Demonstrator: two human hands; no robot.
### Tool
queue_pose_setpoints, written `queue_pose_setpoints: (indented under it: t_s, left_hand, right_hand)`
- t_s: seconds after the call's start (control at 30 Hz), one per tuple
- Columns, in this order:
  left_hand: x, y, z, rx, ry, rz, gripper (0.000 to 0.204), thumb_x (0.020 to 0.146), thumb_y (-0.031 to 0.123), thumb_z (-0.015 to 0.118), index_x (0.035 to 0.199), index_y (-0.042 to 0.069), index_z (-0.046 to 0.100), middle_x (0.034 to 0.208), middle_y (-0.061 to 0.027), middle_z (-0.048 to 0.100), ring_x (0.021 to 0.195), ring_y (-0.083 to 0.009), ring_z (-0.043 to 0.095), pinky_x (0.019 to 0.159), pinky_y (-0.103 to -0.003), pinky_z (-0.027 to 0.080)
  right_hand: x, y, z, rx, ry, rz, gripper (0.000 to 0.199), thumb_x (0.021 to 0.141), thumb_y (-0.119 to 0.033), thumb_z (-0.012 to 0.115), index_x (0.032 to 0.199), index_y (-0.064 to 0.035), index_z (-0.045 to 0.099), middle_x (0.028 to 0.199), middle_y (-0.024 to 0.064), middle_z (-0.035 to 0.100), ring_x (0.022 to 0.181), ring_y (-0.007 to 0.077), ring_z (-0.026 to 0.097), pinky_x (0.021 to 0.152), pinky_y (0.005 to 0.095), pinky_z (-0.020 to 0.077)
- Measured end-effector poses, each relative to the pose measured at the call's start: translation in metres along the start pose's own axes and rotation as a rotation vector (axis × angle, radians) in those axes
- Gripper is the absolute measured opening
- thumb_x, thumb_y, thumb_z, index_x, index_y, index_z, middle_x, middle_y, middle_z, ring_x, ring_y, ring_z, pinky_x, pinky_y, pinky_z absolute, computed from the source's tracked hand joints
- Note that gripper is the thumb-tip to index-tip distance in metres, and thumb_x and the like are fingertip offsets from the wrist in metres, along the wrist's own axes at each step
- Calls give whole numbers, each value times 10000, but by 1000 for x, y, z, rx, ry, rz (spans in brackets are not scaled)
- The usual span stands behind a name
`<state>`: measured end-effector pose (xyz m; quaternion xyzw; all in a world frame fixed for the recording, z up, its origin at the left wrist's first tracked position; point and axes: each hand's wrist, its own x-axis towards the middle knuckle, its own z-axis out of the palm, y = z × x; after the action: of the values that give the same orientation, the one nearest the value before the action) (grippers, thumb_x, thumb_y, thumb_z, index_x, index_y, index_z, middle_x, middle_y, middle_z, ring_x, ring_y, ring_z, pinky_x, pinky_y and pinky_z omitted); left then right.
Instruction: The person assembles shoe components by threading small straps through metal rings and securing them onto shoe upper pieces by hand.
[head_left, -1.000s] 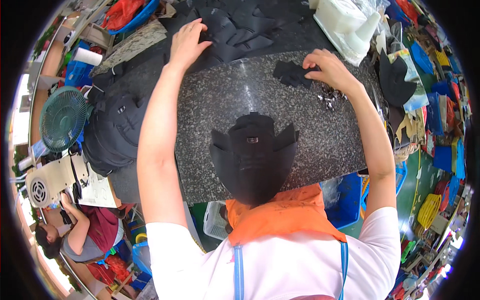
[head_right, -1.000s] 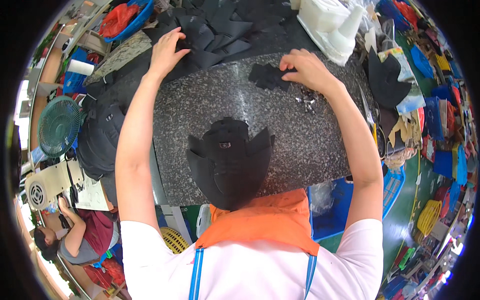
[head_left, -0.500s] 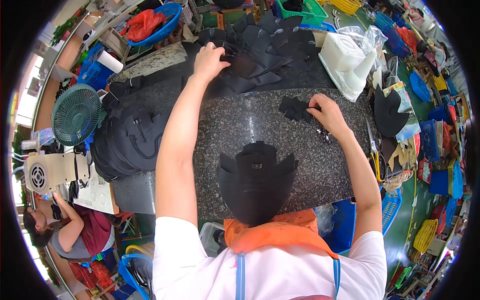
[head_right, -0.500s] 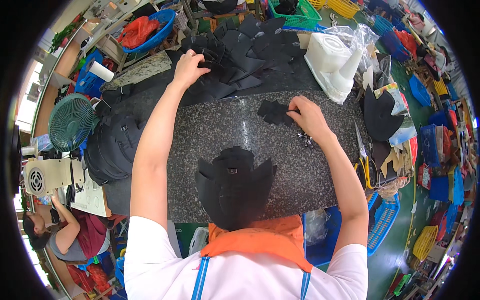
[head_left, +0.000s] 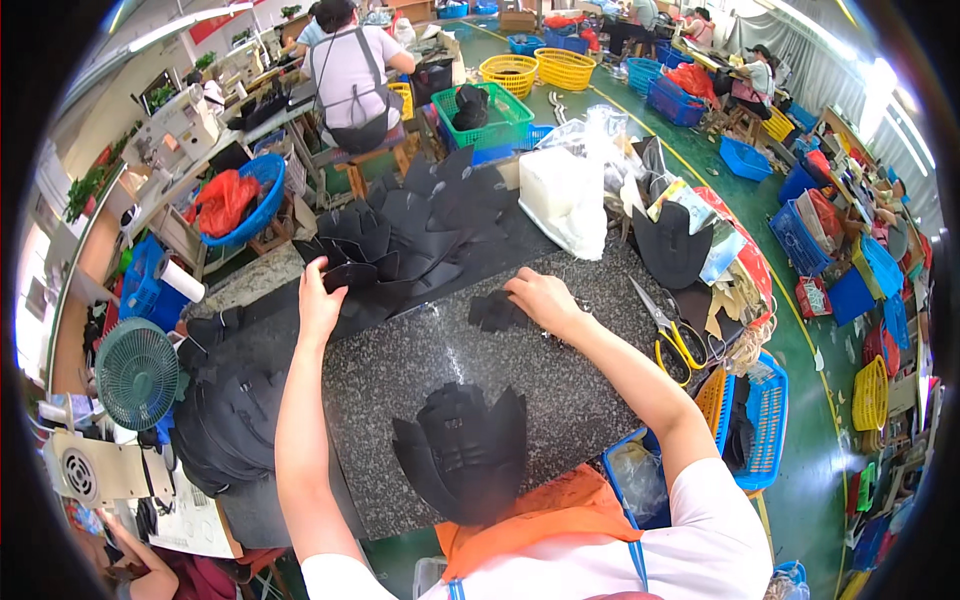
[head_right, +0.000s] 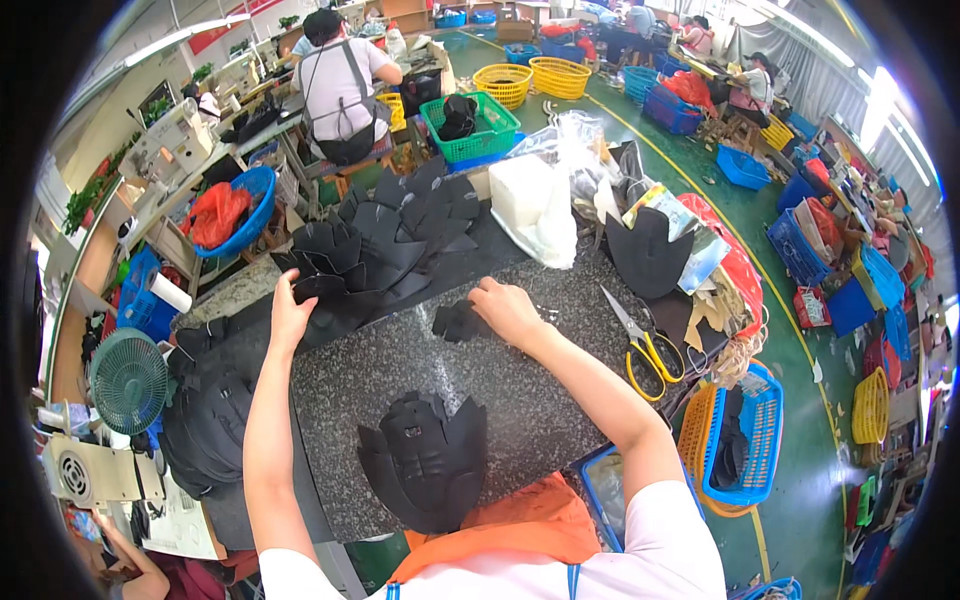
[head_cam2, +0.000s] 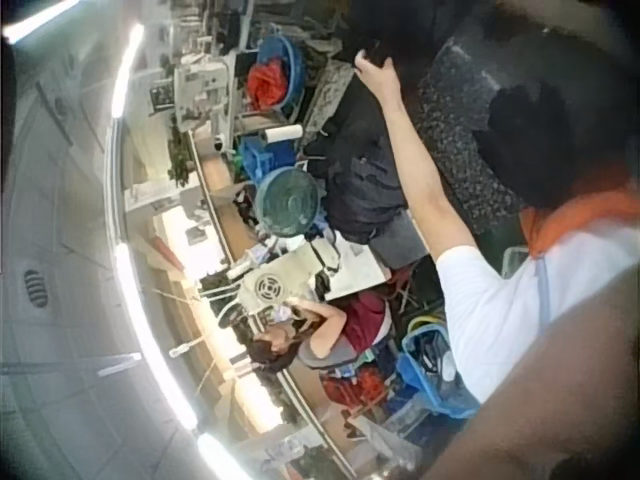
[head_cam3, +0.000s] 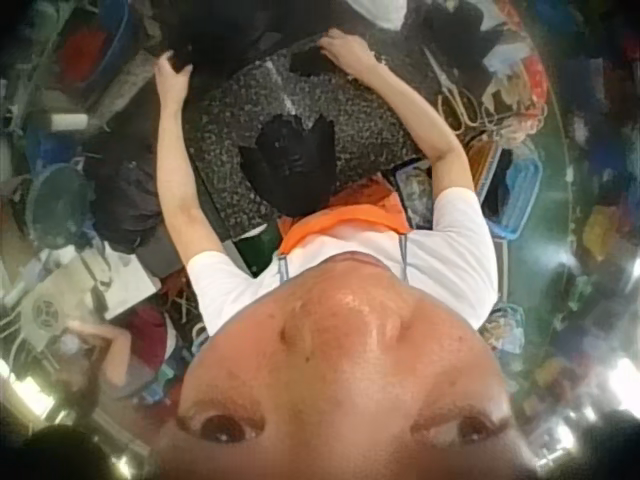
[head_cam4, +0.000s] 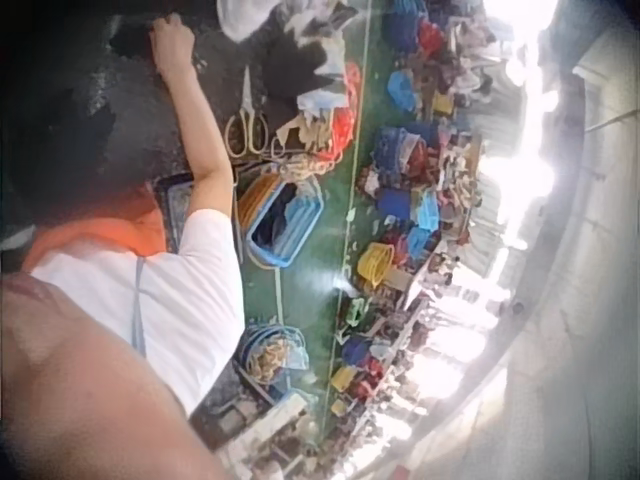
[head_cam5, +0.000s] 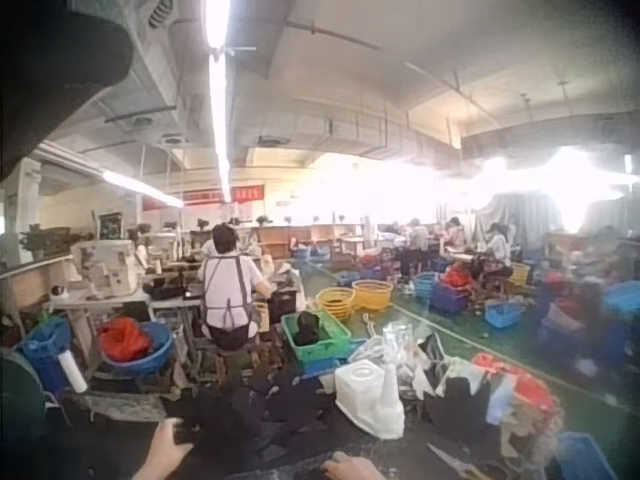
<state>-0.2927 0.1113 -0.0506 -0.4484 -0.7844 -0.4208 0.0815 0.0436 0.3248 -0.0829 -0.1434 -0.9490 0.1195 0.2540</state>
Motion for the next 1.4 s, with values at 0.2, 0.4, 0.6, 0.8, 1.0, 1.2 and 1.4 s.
queue_pose_setpoints:
  t_s: [0.2,0.4,0.6,0.8,1.0,1.2,1.4]
  left_hand:
    - [7,-3,-27,-279,-310,-170,349,698,-33,701,993,49,534,850,-88,557,878,-233,559,888,-331,435]
    - [-30,45,-78,64,-53,225,291,708,-92,649,786,51,408,756,-51,531,746,-213,550,992,-373,356]
    - [-73,156,-141,-575,-356,-198,236,743,-74,690,939,3,584,862,-23,601,776,-88,538,746,-241,455]
    - [-142,139,-57,-73,-862,61,244,769,66,717,991,26,623,809,-101,625,795,-131,616,722,-344,484]
    - [-177,139,-21,-832,-663,-526,220,816,8,664,1032,3,623,914,-33,671,869,-84,621,772,-268,507]
    - [-176,161,-26,-1073,-760,-626,248,817,-30,640,1062,-11,608,969,-29,662,880,-77,619,793,-242,510]
    - [-178,168,-23,-1026,-704,-574,323,815,-63,639,1124,-6,565,1019,-41,651,889,-87,619,805,-253,512]
  right_hand:
    - [-6,7,3,-125,-18,141,186,811,-197,684,907,-60,602,898,138,557,776,324,648,660,438,523]
    - [5,13,7,322,0,240,206,807,-138,676,970,-12,683,919,158,675,761,261,681,646,375,540]
    - [9,20,-9,770,-239,587,191,813,1,607,985,47,676,756,93,675,645,124,644,575,260,537]
    - [20,-39,-23,941,-180,509,171,872,-13,563,1024,45,618,866,97,674,670,116,650,599,238,532]
    - [-4,-130,-76,975,-566,294,111,848,24,607,951,7,644,816,38,650,690,86,610,631,234,506]
    - [-16,-144,-65,515,-380,-313,142,805,-80,644,910,-30,562,816,136,605,729,321,626,599,394,496]
    - [-20,-151,-62,345,-291,-392,135,790,-61,622,811,-46,489,740,110,551,698,308,614,570,409,487]
